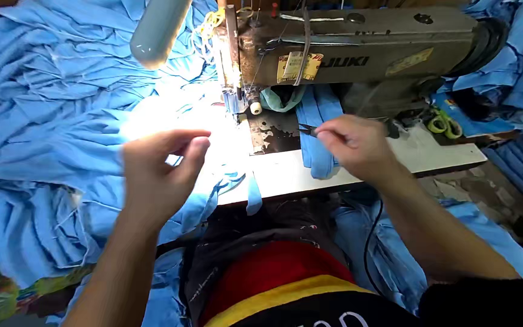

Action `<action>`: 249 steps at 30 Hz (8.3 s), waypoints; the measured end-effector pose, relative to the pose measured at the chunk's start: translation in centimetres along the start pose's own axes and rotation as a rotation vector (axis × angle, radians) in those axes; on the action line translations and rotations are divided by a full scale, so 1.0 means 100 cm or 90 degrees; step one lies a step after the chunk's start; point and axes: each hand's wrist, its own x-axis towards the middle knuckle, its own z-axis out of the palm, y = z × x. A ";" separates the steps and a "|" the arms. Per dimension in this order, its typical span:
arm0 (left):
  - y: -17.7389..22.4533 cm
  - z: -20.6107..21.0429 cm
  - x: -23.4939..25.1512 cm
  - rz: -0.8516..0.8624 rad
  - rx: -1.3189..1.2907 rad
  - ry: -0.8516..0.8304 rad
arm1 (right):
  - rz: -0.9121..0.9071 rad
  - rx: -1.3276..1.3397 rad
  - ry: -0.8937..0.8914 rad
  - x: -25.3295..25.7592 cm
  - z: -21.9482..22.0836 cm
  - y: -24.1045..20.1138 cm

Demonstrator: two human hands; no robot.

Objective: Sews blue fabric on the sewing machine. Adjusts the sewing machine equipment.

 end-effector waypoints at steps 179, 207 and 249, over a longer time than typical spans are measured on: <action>-0.085 0.082 -0.066 0.115 0.114 -0.326 | -0.008 0.090 -0.437 -0.048 0.112 -0.066; -0.104 0.089 -0.025 0.040 0.122 -0.397 | -0.034 0.063 -0.427 -0.002 0.119 -0.042; -0.021 0.030 0.027 -0.128 0.069 -0.845 | -0.105 0.234 -0.121 -0.028 0.134 -0.045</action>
